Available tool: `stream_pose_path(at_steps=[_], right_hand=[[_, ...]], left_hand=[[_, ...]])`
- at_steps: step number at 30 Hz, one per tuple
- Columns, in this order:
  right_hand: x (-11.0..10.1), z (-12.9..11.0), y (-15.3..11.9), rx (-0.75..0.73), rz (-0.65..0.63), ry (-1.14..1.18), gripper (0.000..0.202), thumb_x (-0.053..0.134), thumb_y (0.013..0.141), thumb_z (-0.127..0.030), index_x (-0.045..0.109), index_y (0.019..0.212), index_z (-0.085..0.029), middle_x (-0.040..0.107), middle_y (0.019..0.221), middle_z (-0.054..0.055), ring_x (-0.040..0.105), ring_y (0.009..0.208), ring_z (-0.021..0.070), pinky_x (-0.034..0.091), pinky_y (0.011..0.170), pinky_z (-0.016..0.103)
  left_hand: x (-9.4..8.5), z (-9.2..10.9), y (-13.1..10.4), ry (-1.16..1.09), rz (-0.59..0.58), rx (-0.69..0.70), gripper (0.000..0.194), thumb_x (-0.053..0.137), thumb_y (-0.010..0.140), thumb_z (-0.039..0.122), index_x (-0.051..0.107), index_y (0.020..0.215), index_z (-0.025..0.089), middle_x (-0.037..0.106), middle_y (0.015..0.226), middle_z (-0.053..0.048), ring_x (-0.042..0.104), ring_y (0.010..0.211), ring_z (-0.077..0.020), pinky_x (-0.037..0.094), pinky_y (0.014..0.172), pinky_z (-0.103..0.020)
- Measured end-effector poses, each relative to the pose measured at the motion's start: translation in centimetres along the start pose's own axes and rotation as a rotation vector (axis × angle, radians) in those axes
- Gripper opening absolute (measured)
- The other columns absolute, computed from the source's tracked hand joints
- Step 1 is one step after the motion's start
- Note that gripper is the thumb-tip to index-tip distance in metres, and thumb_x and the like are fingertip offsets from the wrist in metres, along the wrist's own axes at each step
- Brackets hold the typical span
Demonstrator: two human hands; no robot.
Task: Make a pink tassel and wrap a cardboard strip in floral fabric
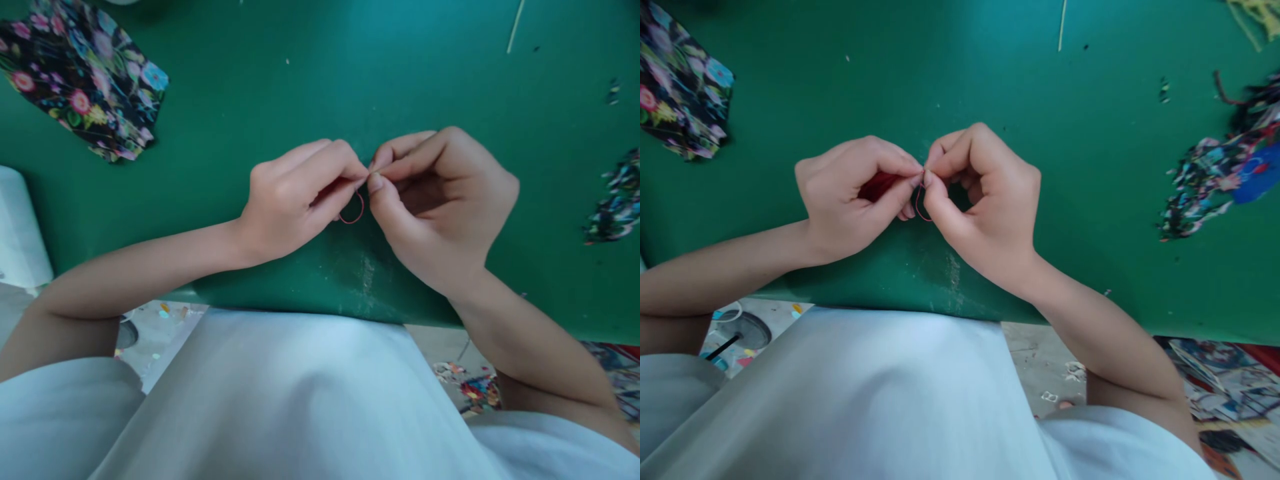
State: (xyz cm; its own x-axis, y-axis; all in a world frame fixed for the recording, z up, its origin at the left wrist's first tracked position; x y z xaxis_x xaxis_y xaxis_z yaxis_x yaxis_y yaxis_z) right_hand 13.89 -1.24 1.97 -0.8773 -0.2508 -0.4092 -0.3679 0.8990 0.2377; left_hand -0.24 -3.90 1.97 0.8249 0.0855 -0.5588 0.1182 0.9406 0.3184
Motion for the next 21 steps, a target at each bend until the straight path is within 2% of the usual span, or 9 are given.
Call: stream_pose_path(at_steps=[3,5,9,11,14,17,20,21], right_hand=[[-0.2,0.0,0.1,-0.008,-0.003,-0.007,0.020,0.063,0.089,-0.018,0.051,0.076,-0.027,0.067,0.080,0.000,0.069,0.077,0.0189,0.054,0.056,0.034],[-0.3,0.1,0.2,-0.031,-0.015,-0.034,0.018,0.063,0.090,-0.018,0.053,0.079,-0.027,0.068,0.082,0.001,0.069,0.079,0.0192,0.055,0.059,0.035],[-0.8,-0.2,0.5,-0.231,-0.065,-0.205,0.011,0.061,0.092,-0.018,0.055,0.088,-0.026,0.070,0.086,0.001,0.069,0.082,0.0172,0.056,0.069,0.035],[-0.9,-0.3,0.7,-0.300,-0.096,-0.325,0.007,0.060,0.094,-0.022,0.056,0.091,-0.026,0.071,0.092,0.001,0.069,0.086,0.0169,0.055,0.075,0.035],[-1.1,0.1,1.0,-0.261,-0.141,-0.412,0.009,0.054,0.099,-0.031,0.056,0.092,-0.026,0.070,0.103,0.001,0.069,0.096,0.0185,0.054,0.084,0.038],[-1.3,0.3,1.0,-0.272,-0.125,-0.386,0.011,0.052,0.100,-0.033,0.058,0.094,-0.026,0.069,0.103,0.002,0.068,0.097,0.0189,0.053,0.085,0.038],[-1.3,0.6,1.1,-0.343,-0.090,-0.344,0.004,0.056,0.097,-0.026,0.058,0.100,-0.025,0.069,0.101,0.004,0.067,0.096,0.0192,0.054,0.079,0.036],[-1.4,0.7,1.1,-0.381,-0.078,-0.327,0.009,0.059,0.095,-0.023,0.058,0.104,-0.025,0.069,0.100,0.004,0.067,0.096,0.0197,0.054,0.075,0.034]], left_hand=[[-0.1,0.0,0.1,0.042,-0.028,-0.040,0.025,0.051,0.100,0.033,0.061,0.080,0.024,0.071,0.069,0.004,0.069,0.063,-0.0083,0.053,0.058,-0.022],[-0.2,0.0,0.2,0.043,-0.027,-0.049,0.021,0.054,0.099,0.029,0.062,0.081,0.024,0.069,0.066,0.005,0.068,0.062,-0.0085,0.053,0.058,-0.022],[-0.2,-0.2,0.3,-0.051,-0.010,-0.036,0.012,0.062,0.091,0.016,0.065,0.081,0.021,0.067,0.064,0.007,0.065,0.055,-0.0059,0.048,0.050,-0.020],[-0.1,-0.6,0.3,-0.118,-0.046,-0.077,0.010,0.061,0.091,0.016,0.066,0.083,0.020,0.068,0.068,0.006,0.065,0.054,-0.0054,0.047,0.049,-0.018],[0.3,-1.2,0.4,-0.270,-0.145,-0.193,0.010,0.060,0.092,0.019,0.066,0.083,0.018,0.068,0.069,0.004,0.066,0.054,-0.0063,0.049,0.050,-0.018],[0.5,-1.5,0.6,-0.451,-0.222,-0.305,0.009,0.063,0.091,0.021,0.066,0.084,0.016,0.067,0.068,0.003,0.064,0.053,-0.0061,0.050,0.050,-0.016],[0.4,-1.6,0.9,-0.592,-0.231,-0.347,0.009,0.066,0.090,0.021,0.066,0.083,0.015,0.065,0.070,0.003,0.063,0.053,-0.0050,0.050,0.047,-0.014],[0.4,-1.7,1.0,-0.623,-0.229,-0.359,0.009,0.067,0.089,0.021,0.066,0.083,0.015,0.065,0.070,0.003,0.063,0.053,-0.0048,0.050,0.046,-0.014]])
Point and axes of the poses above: each hand's wrist, its own y-axis towards the middle knuckle, its own x-axis out of the palm, z = x × y, the point moved 5 cm from there along y, towards the middle knuckle
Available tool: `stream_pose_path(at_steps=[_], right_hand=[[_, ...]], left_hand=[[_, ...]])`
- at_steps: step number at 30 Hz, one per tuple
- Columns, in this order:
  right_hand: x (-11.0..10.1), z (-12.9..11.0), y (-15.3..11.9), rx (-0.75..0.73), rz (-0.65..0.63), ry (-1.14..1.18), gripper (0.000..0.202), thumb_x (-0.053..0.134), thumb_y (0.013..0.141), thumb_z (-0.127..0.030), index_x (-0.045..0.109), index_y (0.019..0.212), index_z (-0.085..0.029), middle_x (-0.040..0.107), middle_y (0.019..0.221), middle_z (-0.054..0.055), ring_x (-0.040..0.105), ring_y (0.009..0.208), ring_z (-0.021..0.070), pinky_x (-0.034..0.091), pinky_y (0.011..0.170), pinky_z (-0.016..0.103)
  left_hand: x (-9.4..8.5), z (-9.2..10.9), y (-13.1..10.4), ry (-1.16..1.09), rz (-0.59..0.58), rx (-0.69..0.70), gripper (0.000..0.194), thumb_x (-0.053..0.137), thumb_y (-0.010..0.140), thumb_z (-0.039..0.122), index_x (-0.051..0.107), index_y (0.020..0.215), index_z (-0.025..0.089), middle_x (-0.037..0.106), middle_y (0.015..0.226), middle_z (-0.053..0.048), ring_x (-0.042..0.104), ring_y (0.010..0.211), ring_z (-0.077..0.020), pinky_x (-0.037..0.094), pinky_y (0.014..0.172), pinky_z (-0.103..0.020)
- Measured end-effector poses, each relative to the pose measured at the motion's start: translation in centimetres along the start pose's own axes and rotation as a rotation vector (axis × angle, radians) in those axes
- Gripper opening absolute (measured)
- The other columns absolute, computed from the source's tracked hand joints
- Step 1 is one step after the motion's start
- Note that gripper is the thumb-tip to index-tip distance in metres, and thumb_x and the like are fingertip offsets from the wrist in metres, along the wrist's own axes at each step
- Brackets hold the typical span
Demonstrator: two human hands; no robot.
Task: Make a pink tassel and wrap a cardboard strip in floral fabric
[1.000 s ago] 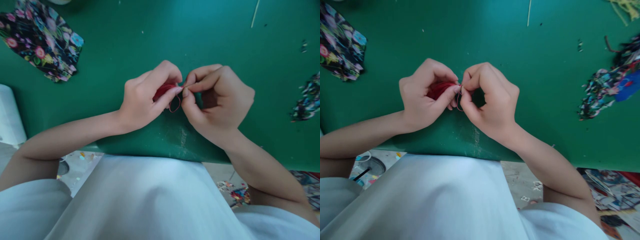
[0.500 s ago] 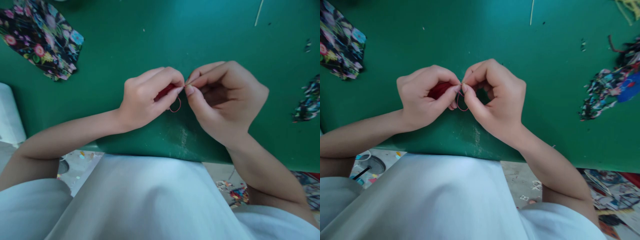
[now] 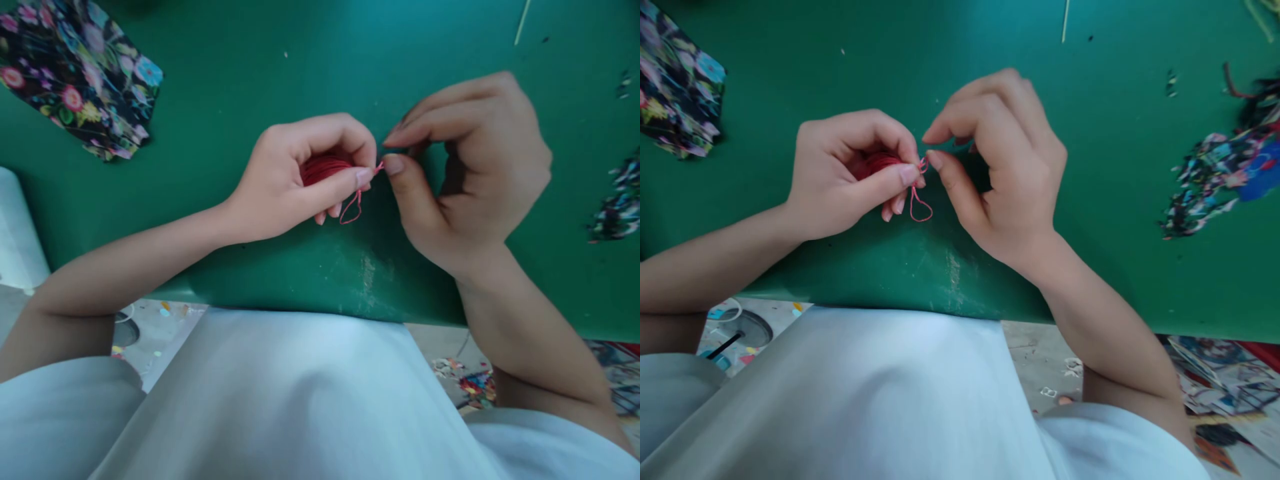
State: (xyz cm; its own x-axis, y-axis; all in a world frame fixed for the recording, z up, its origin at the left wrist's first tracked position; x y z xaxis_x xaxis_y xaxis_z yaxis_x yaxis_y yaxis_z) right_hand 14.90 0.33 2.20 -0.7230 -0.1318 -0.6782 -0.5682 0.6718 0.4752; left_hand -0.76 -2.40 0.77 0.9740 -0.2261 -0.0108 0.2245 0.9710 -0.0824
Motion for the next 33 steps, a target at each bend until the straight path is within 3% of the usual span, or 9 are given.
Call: stream_pose_path(at_steps=[3,7,10,13,16,20,23,29,33], right_hand=[[-0.3,-0.1,-0.1,-0.138,0.079,-0.036,0.022,0.064,0.089,-0.020,0.057,0.110,-0.022,0.068,0.095,0.005,0.067,0.092,0.0199,0.053,0.069,0.033],[-0.7,-0.4,-0.3,-0.261,0.187,-0.179,0.015,0.062,0.087,-0.025,0.061,0.101,-0.020,0.062,0.087,0.003,0.064,0.082,0.0170,0.053,0.072,0.035],[-0.7,-0.6,-0.5,-0.305,0.280,-0.186,0.008,0.062,0.087,-0.028,0.063,0.093,-0.023,0.060,0.080,0.000,0.062,0.071,0.0149,0.049,0.064,0.034],[-0.4,-0.7,-0.8,-0.343,0.333,-0.213,0.007,0.062,0.089,-0.032,0.065,0.093,-0.027,0.059,0.075,-0.002,0.059,0.064,0.0134,0.045,0.062,0.034],[0.0,-0.5,-0.9,-0.281,0.295,-0.250,0.010,0.064,0.090,-0.031,0.067,0.100,-0.032,0.059,0.072,-0.003,0.059,0.065,0.0142,0.044,0.061,0.034],[-0.4,-0.8,-1.1,-0.257,0.340,-0.261,0.018,0.067,0.087,-0.027,0.067,0.104,-0.032,0.058,0.068,-0.003,0.058,0.062,0.0157,0.042,0.056,0.034],[-0.3,-0.8,-0.9,-0.173,0.243,-0.221,0.016,0.065,0.089,-0.028,0.067,0.104,-0.033,0.059,0.069,-0.003,0.061,0.064,0.0176,0.043,0.059,0.035],[-0.3,-1.1,-1.0,-0.144,0.243,-0.168,0.018,0.068,0.088,-0.026,0.069,0.105,-0.025,0.063,0.072,-0.002,0.062,0.065,0.0152,0.048,0.061,0.033],[0.1,-0.8,-0.8,-0.008,0.154,-0.193,0.014,0.062,0.093,-0.032,0.071,0.102,-0.026,0.064,0.071,-0.002,0.063,0.064,0.0138,0.049,0.061,0.031]], left_hand=[[-0.1,0.0,0.1,-0.077,0.007,-0.004,0.010,0.073,0.085,0.019,0.065,0.081,0.014,0.063,0.067,0.003,0.061,0.051,-0.0047,0.049,0.043,-0.014],[0.0,0.0,0.3,-0.146,0.010,0.042,0.010,0.072,0.085,0.016,0.064,0.082,0.012,0.062,0.068,0.003,0.060,0.051,-0.0036,0.049,0.041,-0.013],[0.0,-0.1,0.4,-0.154,0.007,0.041,0.009,0.066,0.089,0.016,0.064,0.082,0.011,0.061,0.066,0.003,0.060,0.050,-0.0033,0.049,0.041,-0.013],[0.0,0.0,0.4,-0.234,0.012,0.089,0.011,0.074,0.082,0.013,0.064,0.080,0.011,0.061,0.063,0.003,0.059,0.047,-0.0042,0.047,0.037,-0.013],[-0.1,-0.3,0.4,-0.173,0.025,0.024,0.009,0.073,0.084,0.015,0.064,0.080,0.015,0.062,0.064,0.003,0.060,0.048,-0.0053,0.048,0.040,-0.014],[-0.1,-0.2,0.4,-0.160,0.027,0.010,0.010,0.074,0.083,0.016,0.065,0.079,0.015,0.062,0.066,0.003,0.060,0.048,-0.0049,0.047,0.039,-0.014],[-0.1,-0.1,0.4,-0.182,0.023,0.010,0.010,0.074,0.083,0.017,0.065,0.079,0.015,0.062,0.067,0.004,0.059,0.048,-0.0043,0.048,0.039,-0.014],[-0.1,-0.1,0.3,-0.183,0.023,-0.029,0.013,0.075,0.084,0.021,0.065,0.078,0.015,0.062,0.067,0.003,0.059,0.050,-0.0043,0.048,0.040,-0.014],[-0.1,0.0,0.3,-0.175,0.014,-0.026,0.011,0.072,0.085,0.021,0.066,0.079,0.014,0.063,0.069,0.003,0.059,0.050,-0.0044,0.048,0.041,-0.015]])
Point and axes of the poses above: each hand's wrist, its own y-axis towards the middle knuckle, its own x-axis out of the palm, z = x × y, the point moved 5 cm from there along y, towards the middle knuckle
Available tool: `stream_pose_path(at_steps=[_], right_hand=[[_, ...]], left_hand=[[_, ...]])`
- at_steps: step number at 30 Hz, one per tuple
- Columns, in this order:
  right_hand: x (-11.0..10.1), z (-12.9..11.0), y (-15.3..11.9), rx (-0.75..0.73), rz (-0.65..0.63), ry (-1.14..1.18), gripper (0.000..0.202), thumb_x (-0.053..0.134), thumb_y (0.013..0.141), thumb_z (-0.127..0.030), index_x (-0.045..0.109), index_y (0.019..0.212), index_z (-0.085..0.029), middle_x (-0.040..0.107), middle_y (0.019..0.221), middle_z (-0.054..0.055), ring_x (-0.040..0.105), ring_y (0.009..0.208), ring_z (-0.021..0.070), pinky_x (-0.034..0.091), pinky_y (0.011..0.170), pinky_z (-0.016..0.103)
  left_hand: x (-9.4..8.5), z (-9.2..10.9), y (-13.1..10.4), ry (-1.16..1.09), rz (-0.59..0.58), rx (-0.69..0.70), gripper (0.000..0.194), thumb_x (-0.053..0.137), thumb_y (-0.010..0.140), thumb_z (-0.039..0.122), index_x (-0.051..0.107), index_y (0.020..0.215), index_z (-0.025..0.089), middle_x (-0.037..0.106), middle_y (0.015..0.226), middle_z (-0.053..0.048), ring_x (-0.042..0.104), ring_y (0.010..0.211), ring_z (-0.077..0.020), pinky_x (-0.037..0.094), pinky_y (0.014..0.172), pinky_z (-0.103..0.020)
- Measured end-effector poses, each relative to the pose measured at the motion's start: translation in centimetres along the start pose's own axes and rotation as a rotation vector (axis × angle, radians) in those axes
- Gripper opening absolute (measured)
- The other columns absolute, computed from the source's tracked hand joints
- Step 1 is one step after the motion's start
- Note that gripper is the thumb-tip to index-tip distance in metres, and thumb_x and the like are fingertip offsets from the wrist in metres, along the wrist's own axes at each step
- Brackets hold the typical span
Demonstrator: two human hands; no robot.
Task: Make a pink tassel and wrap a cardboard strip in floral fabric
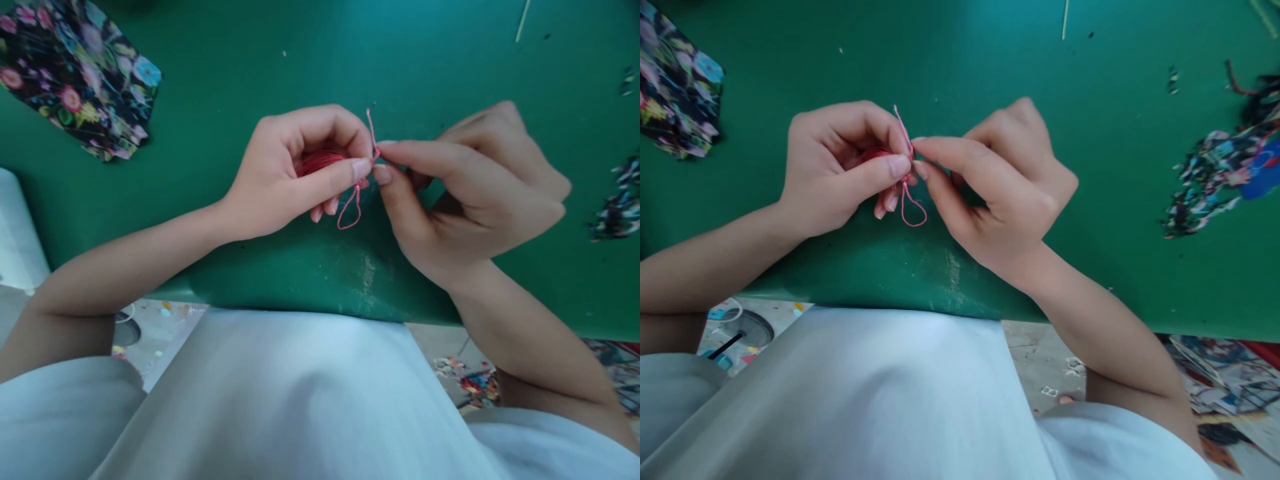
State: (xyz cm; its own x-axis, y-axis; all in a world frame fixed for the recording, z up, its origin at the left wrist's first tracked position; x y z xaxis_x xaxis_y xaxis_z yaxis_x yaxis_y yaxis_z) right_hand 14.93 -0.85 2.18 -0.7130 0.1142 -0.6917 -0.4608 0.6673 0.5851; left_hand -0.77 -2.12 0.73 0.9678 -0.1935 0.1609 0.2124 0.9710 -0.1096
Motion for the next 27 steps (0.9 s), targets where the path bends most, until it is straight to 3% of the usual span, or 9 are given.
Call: stream_pose_path(at_steps=[5,10,12,16,22,27], right_hand=[[-0.1,-0.2,0.2,0.030,0.037,0.120,0.012,0.062,0.094,-0.033,0.070,0.101,-0.028,0.065,0.072,-0.002,0.063,0.064,0.0149,0.048,0.064,0.033],[1.0,0.7,-0.1,0.162,-0.127,0.064,0.029,0.054,0.095,-0.054,0.069,0.101,-0.029,0.061,0.068,-0.001,0.063,0.068,0.0188,0.047,0.073,0.039],[0.8,0.7,-0.4,0.123,-0.058,0.111,0.029,0.056,0.094,-0.055,0.067,0.102,-0.030,0.059,0.068,-0.002,0.061,0.068,0.0185,0.046,0.074,0.038],[0.3,0.5,-0.6,0.056,0.103,0.221,0.020,0.063,0.092,-0.048,0.063,0.095,-0.028,0.057,0.066,-0.003,0.054,0.060,0.0147,0.045,0.066,0.035],[0.2,-0.2,0.0,-0.101,0.201,0.118,0.003,0.068,0.088,-0.028,0.066,0.089,-0.027,0.058,0.062,-0.004,0.054,0.055,0.0128,0.043,0.054,0.032],[0.2,-0.5,-0.1,-0.086,0.209,0.096,0.009,0.069,0.086,-0.023,0.071,0.094,-0.028,0.060,0.062,-0.004,0.056,0.056,0.0137,0.042,0.053,0.032]], left_hand=[[-0.1,-0.1,0.0,0.002,0.006,-0.011,0.013,0.071,0.086,0.023,0.066,0.078,0.014,0.061,0.066,0.002,0.059,0.049,-0.0053,0.047,0.040,-0.016],[-0.1,-0.3,0.0,-0.023,0.017,0.002,0.019,0.079,0.080,0.029,0.067,0.076,0.016,0.062,0.065,0.002,0.059,0.047,-0.0067,0.046,0.037,-0.017],[-0.1,-0.3,0.0,-0.024,0.031,0.003,0.020,0.080,0.079,0.031,0.067,0.077,0.016,0.062,0.063,0.002,0.059,0.046,-0.0067,0.045,0.037,-0.017],[-0.1,-0.4,0.0,-0.023,0.041,0.007,0.022,0.081,0.078,0.034,0.067,0.077,0.016,0.063,0.064,0.002,0.058,0.046,-0.0061,0.045,0.037,-0.017],[-0.2,-0.5,0.0,0.025,0.037,-0.027,0.028,0.079,0.079,0.041,0.065,0.077,0.017,0.065,0.067,0.000,0.058,0.047,-0.0071,0.044,0.038,-0.019],[-0.1,-0.4,0.0,0.032,0.024,-0.010,0.027,0.077,0.081,0.041,0.064,0.078,0.017,0.066,0.070,0.000,0.057,0.047,-0.0071,0.044,0.037,-0.020]])
Point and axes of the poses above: each hand's wrist, its own y-axis towards the middle knuckle, its own x-axis out of the palm, z = x × y, the point moved 5 cm from there along y, towards the middle knuckle
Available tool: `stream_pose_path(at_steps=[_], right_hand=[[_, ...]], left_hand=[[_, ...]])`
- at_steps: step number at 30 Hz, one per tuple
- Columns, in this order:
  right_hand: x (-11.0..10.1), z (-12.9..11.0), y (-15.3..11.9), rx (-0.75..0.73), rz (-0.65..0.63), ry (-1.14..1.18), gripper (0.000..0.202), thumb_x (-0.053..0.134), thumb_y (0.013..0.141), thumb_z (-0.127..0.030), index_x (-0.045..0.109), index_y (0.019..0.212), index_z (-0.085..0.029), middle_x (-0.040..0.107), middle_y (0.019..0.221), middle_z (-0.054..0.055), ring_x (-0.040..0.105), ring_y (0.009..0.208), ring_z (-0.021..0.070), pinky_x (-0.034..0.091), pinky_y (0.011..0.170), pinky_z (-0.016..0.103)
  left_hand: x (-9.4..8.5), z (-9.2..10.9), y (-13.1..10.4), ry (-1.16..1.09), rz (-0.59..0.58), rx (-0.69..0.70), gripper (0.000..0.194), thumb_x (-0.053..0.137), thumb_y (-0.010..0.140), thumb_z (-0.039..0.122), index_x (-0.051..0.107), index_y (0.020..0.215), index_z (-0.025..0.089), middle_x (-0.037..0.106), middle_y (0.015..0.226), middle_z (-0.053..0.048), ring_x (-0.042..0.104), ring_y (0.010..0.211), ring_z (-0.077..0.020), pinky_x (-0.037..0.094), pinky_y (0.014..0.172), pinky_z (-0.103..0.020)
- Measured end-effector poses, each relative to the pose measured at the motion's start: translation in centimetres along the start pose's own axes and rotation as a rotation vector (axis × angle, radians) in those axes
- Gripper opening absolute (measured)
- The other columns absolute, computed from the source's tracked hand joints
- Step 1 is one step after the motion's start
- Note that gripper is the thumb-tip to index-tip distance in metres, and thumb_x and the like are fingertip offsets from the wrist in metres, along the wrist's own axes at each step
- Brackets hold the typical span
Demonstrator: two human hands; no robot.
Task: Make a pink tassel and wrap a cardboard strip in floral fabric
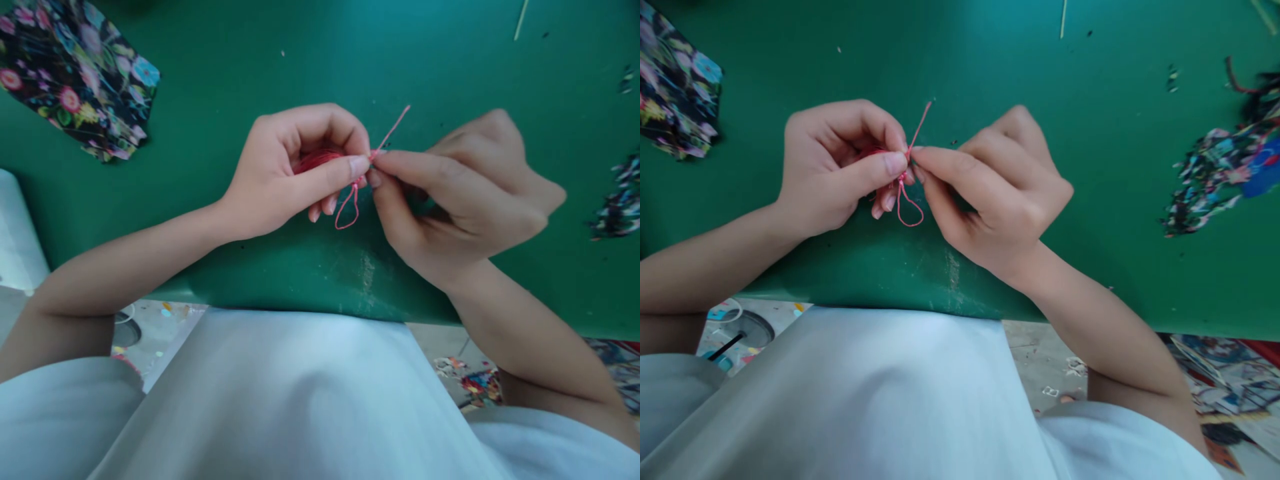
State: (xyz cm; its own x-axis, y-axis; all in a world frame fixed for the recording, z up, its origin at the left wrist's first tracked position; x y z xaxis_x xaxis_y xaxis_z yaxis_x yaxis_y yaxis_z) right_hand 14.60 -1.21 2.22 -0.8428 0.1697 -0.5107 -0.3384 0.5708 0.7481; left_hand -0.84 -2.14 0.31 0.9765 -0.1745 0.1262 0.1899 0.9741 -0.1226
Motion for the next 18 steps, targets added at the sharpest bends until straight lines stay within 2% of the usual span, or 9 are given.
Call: stream_pose_path(at_steps=[5,8,11,15,18], right_hand=[[0.15,-0.13,0.11,0.161,-0.142,-0.003,0.008,0.060,0.094,-0.030,0.068,0.093,-0.031,0.060,0.061,-0.005,0.054,0.050,0.0134,0.043,0.054,0.033],[-0.31,0.00,0.04,0.259,-0.121,0.032,0.004,0.062,0.093,-0.030,0.065,0.096,-0.031,0.060,0.062,-0.006,0.055,0.050,0.0128,0.045,0.054,0.033],[-0.35,0.10,-0.01,0.340,-0.170,0.114,0.012,0.066,0.091,-0.031,0.065,0.104,-0.031,0.064,0.070,-0.004,0.056,0.053,0.0146,0.047,0.053,0.034],[0.14,0.03,0.29,0.385,-0.296,0.094,0.005,0.061,0.094,-0.032,0.065,0.093,-0.030,0.066,0.074,-0.002,0.060,0.062,0.0170,0.050,0.058,0.036],[0.26,0.12,0.61,0.303,-0.273,0.007,0.013,0.057,0.096,-0.032,0.063,0.085,-0.029,0.065,0.071,-0.002,0.061,0.063,0.0166,0.050,0.059,0.035]], left_hand=[[0.08,0.10,-0.01,-0.059,0.008,0.045,0.023,0.078,0.081,0.035,0.065,0.077,0.016,0.063,0.068,0.001,0.059,0.047,-0.0059,0.044,0.036,-0.017],[0.12,0.06,0.00,-0.069,0.012,0.033,0.023,0.077,0.083,0.034,0.065,0.077,0.016,0.064,0.068,0.002,0.059,0.047,-0.0051,0.044,0.036,-0.016],[0.10,0.07,0.00,-0.059,0.010,0.026,0.026,0.078,0.081,0.038,0.065,0.077,0.016,0.064,0.067,0.002,0.059,0.047,-0.0055,0.044,0.038,-0.017],[-0.02,0.04,-0.06,-0.024,0.014,0.022,0.030,0.078,0.080,0.044,0.065,0.077,0.017,0.064,0.068,0.001,0.058,0.047,-0.0070,0.043,0.038,-0.019],[-0.07,-0.19,-0.10,0.005,0.029,-0.012,0.029,0.078,0.080,0.044,0.065,0.078,0.018,0.066,0.070,-0.001,0.057,0.047,-0.0077,0.043,0.039,-0.021]])
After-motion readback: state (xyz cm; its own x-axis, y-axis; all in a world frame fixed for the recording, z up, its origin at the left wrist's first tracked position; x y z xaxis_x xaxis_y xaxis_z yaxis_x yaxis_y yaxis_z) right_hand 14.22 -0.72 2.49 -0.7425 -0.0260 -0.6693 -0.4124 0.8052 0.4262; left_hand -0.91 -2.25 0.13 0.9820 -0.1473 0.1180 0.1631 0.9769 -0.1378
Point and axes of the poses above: each hand's wrist, its own y-axis towards the middle knuckle, its own x-axis out of the palm, z = x × y, the point moved 5 cm from there along y, towards the middle knuckle
